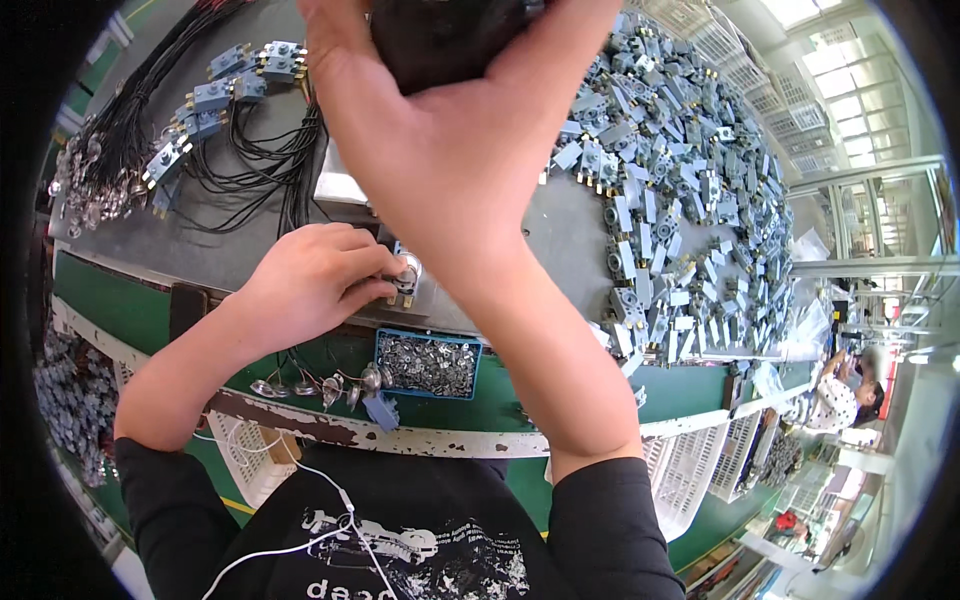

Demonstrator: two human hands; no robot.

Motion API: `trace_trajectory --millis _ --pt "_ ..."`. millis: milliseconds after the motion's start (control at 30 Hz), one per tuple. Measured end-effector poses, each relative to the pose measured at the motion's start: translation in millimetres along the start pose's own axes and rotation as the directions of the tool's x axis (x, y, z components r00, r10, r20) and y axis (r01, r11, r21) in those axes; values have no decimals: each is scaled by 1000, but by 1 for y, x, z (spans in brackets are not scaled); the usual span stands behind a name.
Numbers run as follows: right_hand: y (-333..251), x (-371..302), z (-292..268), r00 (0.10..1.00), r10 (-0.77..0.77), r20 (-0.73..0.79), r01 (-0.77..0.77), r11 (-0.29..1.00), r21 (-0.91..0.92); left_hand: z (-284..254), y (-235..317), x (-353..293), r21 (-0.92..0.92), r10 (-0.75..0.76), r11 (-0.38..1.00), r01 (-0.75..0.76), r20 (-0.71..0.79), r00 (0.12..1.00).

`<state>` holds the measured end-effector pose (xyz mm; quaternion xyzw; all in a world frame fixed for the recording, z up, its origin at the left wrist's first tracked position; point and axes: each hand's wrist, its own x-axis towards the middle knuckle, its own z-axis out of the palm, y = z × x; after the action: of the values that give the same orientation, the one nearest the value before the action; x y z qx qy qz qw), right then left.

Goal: Assembling small electronic parts on a production line using an electric screwdriver.

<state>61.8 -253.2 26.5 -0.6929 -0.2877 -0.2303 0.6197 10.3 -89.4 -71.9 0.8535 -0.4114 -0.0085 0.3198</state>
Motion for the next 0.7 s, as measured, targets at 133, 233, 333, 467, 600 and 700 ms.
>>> trace_trajectory --millis 133,233,333,467,600,700 --pt "-7 -15 2 1000 12 16 -13 1000 22 0 2 2 33 40 999 -39 -16 999" --pt "7 -5 -11 1000 25 9 -26 999 31 -1 2 4 24 18 1000 -18 -2 1000" --pt "-2 -20 -10 1000 31 4 -31 999 43 7 -7 -3 -19 34 999 -35 -67 997" --pt "-17 -38 -36 999 44 -1 -44 998 42 8 -3 -2 -51 28 998 -30 -57 998" --pt "-12 -39 -36 999 46 -27 -45 998 35 2 0 0 -45 5 999 -7 -33 999" --pt "-9 -42 -38 998 45 -34 -44 998 42 5 -2 -1 -25 -13 1000 12 -27 1000"
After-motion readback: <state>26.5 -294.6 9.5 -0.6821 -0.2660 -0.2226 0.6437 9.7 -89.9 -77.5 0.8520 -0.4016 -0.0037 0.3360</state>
